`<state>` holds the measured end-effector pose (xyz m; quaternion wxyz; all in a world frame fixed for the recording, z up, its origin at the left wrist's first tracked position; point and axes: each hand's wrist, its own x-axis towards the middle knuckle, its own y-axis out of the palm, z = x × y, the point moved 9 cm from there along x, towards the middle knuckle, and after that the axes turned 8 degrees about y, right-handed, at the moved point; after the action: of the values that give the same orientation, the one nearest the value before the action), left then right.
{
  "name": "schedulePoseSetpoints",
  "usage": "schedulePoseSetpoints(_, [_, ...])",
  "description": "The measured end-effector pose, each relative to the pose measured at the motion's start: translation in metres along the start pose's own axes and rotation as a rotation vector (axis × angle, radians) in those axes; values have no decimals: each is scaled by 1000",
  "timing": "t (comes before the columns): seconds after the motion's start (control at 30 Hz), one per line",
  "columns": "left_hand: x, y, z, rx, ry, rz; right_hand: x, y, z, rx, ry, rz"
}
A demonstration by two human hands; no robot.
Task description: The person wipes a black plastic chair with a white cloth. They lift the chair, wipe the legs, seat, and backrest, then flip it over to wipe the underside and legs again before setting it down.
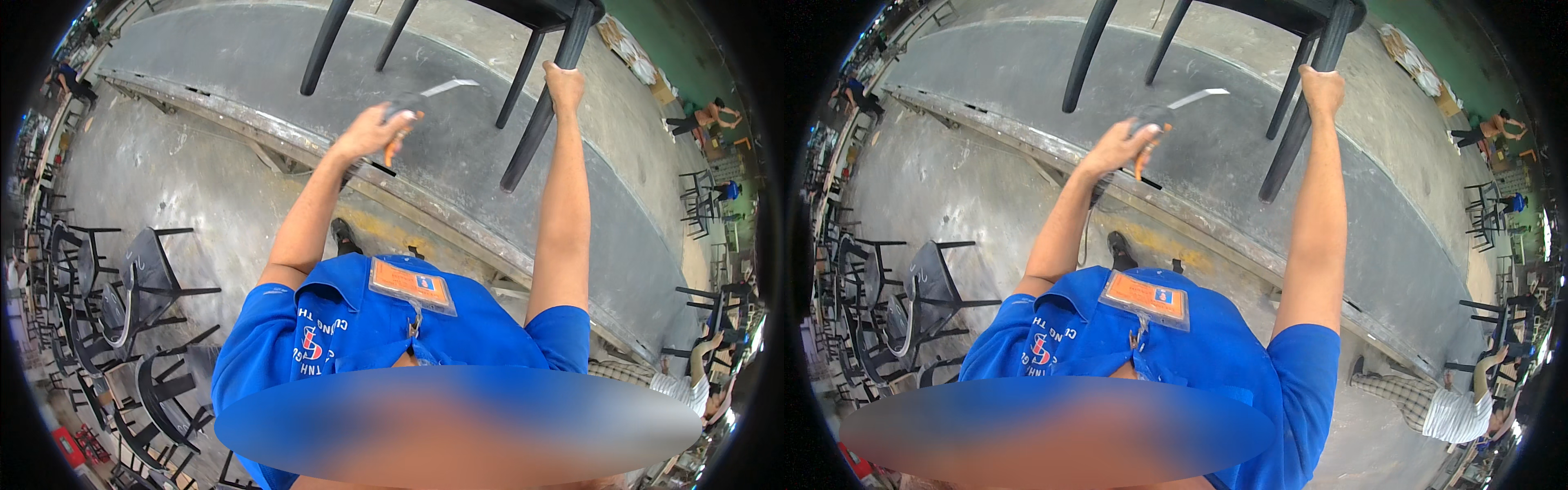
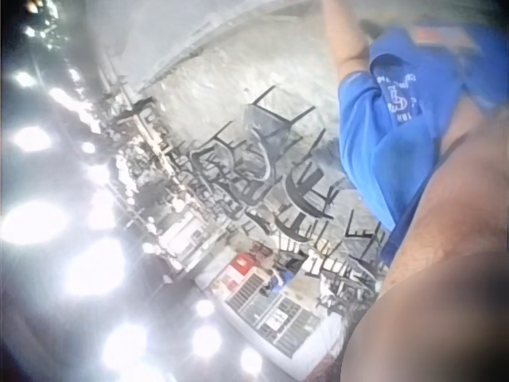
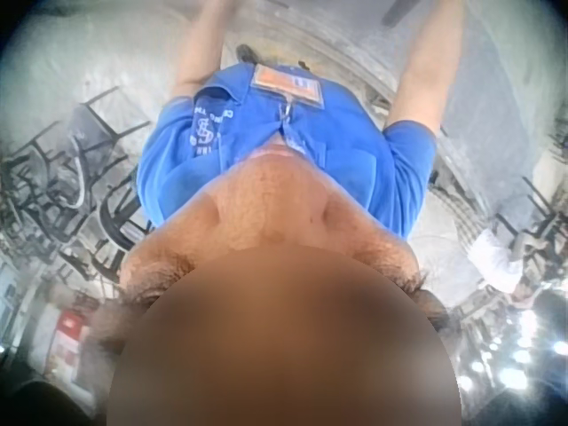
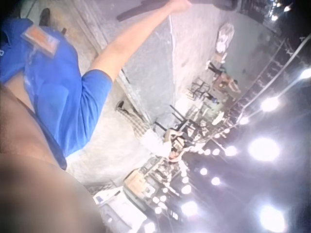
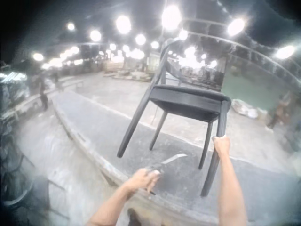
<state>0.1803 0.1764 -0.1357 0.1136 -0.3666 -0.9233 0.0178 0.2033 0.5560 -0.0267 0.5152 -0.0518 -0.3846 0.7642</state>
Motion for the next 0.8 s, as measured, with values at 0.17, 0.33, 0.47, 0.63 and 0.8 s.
schedulePoseSetpoints(0.17, [4, 32, 6, 353, -73, 72, 10, -1, 11, -40, 2, -31])
schedulePoseSetpoints(0.33, [-15, 11, 107, 647, -198, -57, 21, 3, 9, -54, 71, -25])
schedulePoseSetpoints(0.47, [-52, -35, 203, 613, -267, -258, 30, 9, 7, 3, 68, 7])
schedulePoseSetpoints(0.63, [-48, -83, 246, 559, -290, -563, 40, 13, 3, 91, 110, 29])
schedulePoseSetpoints(0.8, [-16, -91, 250, 566, -268, -563, 50, 17, 7, 235, 147, 41])
